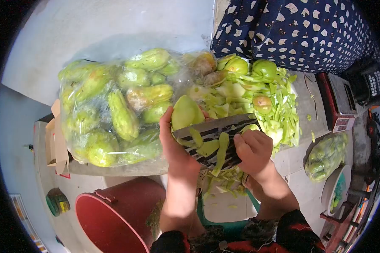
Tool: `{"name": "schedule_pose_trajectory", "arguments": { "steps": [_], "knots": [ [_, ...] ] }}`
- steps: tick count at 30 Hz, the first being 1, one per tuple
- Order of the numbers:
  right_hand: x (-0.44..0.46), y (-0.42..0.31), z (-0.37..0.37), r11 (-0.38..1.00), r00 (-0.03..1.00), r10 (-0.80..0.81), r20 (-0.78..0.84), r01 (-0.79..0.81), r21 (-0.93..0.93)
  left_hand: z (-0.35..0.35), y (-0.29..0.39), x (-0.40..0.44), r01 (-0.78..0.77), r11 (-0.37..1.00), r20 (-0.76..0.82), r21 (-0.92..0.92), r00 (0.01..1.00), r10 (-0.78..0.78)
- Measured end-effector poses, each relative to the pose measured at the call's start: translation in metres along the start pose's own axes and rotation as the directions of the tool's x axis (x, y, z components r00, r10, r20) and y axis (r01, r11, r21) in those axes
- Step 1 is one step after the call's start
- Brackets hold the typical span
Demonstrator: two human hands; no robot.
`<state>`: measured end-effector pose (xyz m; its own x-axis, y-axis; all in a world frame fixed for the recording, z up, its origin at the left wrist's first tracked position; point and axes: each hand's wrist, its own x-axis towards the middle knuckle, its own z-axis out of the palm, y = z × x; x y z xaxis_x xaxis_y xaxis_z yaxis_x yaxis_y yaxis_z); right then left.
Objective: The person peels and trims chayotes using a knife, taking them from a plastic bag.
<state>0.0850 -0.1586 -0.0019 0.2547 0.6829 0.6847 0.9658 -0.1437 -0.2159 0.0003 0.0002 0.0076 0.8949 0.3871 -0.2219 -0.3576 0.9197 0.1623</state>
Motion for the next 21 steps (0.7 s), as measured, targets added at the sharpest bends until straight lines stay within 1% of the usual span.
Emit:
{"name": "schedule_pose_trajectory", "arguments": {
  "steps": [1, 3, 4, 6, 8, 9, 10, 11, 12, 13, 14, 17, 19, 21],
  "knots": [
    [0.001, 0.000, 0.001, 1.000, 1.000, -0.002, 0.000, 0.002, -0.001, 0.001, -0.001, 0.000, -0.001, 1.000, 0.002, -0.001, 1.000, 0.001],
    [0.003, 0.000, 0.002, 0.999, 0.999, -0.038, -0.038, 0.038, -0.016, 0.002, -0.003, 0.000, 0.021, 0.999, -0.061, -0.037, 0.998, -0.023],
    [0.003, -0.001, 0.002, 0.999, 0.999, -0.038, -0.038, 0.037, -0.015, 0.001, -0.002, 0.000, 0.021, 0.999, -0.062, -0.037, 0.998, -0.023],
    [0.003, -0.001, 0.002, 0.998, 0.997, -0.058, -0.043, 0.057, -0.023, -0.003, -0.003, 0.001, 0.002, 1.000, -0.074, 0.014, 0.997, -0.001],
    [0.002, -0.002, 0.002, 0.998, 0.998, -0.050, -0.032, 0.049, -0.026, -0.008, -0.002, 0.002, 0.011, 1.000, -0.043, 0.026, 0.999, -0.010],
    [0.001, -0.002, 0.001, 0.999, 0.999, -0.042, -0.023, 0.042, -0.029, -0.005, -0.001, 0.002, 0.019, 0.999, -0.011, 0.039, 1.000, -0.019],
    [0.002, 0.000, 0.002, 0.999, 0.999, -0.041, -0.023, 0.041, -0.029, 0.001, -0.003, 0.002, 0.020, 0.999, -0.011, 0.040, 1.000, -0.020],
    [0.002, 0.003, 0.002, 0.999, 0.999, 0.048, -0.002, -0.048, -0.008, 0.010, -0.007, 0.000, -0.047, 0.995, -0.138, 0.089, 0.989, 0.059],
    [0.001, 0.006, 0.002, 0.991, 0.991, 0.136, 0.022, -0.136, 0.010, 0.018, -0.009, 0.000, -0.107, 0.984, -0.257, 0.145, 0.956, 0.142],
    [-0.005, 0.012, 0.004, 0.986, 0.985, 0.167, 0.050, -0.167, -0.011, 0.017, -0.009, 0.000, -0.107, 0.984, -0.254, 0.145, 0.957, 0.141],
    [-0.004, 0.012, 0.002, 0.986, 0.985, 0.165, 0.047, -0.165, -0.012, 0.015, -0.008, 0.001, -0.105, 0.984, -0.232, 0.144, 0.963, 0.137],
    [-0.001, 0.008, -0.008, 0.991, 0.990, 0.129, 0.061, -0.126, -0.051, 0.011, -0.005, 0.000, -0.081, 0.987, -0.203, 0.141, 0.973, 0.109],
    [-0.002, 0.005, -0.014, 0.996, 0.993, 0.088, 0.079, -0.090, 0.017, 0.006, -0.002, -0.001, -0.054, 0.988, -0.192, 0.143, 0.978, 0.081],
    [0.001, 0.003, -0.017, 0.996, 0.996, 0.074, 0.052, -0.076, 0.039, 0.000, 0.000, 0.001, 0.000, 0.989, 0.049, 0.149, 0.999, -0.007]
  ]
}}
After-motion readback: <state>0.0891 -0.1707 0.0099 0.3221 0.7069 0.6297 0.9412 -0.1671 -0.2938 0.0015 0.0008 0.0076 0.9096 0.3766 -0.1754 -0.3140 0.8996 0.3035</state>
